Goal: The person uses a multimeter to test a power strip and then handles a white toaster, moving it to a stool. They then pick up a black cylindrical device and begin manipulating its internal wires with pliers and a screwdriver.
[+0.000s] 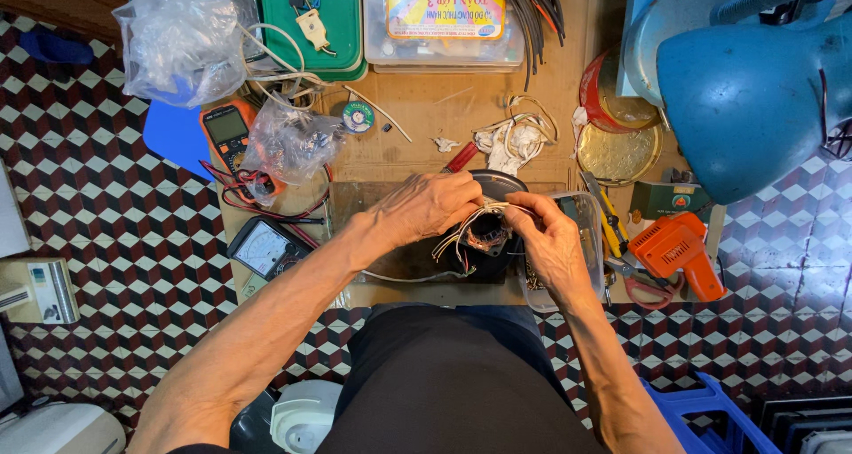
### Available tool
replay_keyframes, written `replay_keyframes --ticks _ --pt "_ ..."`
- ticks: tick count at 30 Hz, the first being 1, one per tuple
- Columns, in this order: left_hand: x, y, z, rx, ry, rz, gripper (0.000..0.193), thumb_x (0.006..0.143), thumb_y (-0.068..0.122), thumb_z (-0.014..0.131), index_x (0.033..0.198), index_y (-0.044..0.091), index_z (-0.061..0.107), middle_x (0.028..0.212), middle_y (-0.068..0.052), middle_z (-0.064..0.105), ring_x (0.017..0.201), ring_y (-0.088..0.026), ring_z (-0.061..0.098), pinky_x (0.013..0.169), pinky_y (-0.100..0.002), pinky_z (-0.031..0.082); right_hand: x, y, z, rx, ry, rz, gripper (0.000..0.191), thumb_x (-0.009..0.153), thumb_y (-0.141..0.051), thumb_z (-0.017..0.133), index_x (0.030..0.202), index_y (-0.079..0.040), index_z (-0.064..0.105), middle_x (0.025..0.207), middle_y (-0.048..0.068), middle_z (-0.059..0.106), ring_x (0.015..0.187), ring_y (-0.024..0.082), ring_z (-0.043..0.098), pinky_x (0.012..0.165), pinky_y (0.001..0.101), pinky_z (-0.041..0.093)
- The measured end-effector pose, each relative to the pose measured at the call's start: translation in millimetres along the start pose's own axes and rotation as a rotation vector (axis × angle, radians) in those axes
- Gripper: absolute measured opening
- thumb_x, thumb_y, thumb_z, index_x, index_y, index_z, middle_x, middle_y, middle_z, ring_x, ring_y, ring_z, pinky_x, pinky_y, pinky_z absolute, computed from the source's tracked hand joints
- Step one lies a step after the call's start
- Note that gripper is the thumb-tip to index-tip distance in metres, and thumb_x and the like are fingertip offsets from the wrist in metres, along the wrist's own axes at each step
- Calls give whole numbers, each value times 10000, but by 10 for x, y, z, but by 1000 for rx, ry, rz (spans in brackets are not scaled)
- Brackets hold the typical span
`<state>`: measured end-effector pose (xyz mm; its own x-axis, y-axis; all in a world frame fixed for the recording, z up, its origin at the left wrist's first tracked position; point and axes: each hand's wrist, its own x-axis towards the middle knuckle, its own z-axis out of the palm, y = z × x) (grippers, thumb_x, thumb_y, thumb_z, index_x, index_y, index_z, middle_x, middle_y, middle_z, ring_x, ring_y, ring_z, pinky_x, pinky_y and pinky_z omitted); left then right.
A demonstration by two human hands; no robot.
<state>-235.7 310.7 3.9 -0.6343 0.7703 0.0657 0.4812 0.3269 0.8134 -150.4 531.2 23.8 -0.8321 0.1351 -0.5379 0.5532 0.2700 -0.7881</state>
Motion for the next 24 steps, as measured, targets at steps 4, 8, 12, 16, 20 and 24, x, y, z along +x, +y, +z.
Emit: replay_keyframes --ticks 4,8,12,16,20,24 --pt "-33 28 57 16 22 -30 134 944 135 658 1038 71 588 954 -118 623 795 -376 675 643 -465 528 -179 -82 82 -259 56 -300 476 887 -142 724 1331 -12 609 1033 92 659 909 201 616 841 342 515" --pt "-40 34 87 31 26 -46 142 948 140 667 1025 69 570 967 -125 613 804 -395 673 632 -476 530 -198 -100 156 -385 148 -500 395 902 -111 729 1269 -6 629 1067 158 657 933 280 638 871 388 517" --pt "-31 24 94 29 14 -76 138 949 139 657 1033 68 573 964 -121 617 789 -386 682 631 -471 538 -169 -93 191 -384 192 -551 289 918 -63 715 1185 3 628 1065 161 665 989 311 655 858 399 527" --pt "-23 31 118 14 19 -105 139 951 153 657 1016 67 569 965 -116 626 795 -379 686 641 -467 541 -191 -106 220 -408 233 -614 206 907 -2 720 1095 -6 636 1029 145 672 971 322 654 841 405 526" --pt "-34 43 133 -6 41 -138 143 954 169 664 1002 71 572 954 -111 636 799 -372 689 649 -460 546 -211 -145 218 -417 233 -699 197 900 37 710 1074 -2 627 1058 142 677 979 321 652 858 402 524" --pt "-37 45 144 -8 68 -125 145 936 149 671 993 68 564 945 -112 635 805 -374 687 658 -457 549 -230 -179 229 -435 245 -702 200 899 43 704 1080 -3 632 1050 147 675 972 329 639 851 408 515"
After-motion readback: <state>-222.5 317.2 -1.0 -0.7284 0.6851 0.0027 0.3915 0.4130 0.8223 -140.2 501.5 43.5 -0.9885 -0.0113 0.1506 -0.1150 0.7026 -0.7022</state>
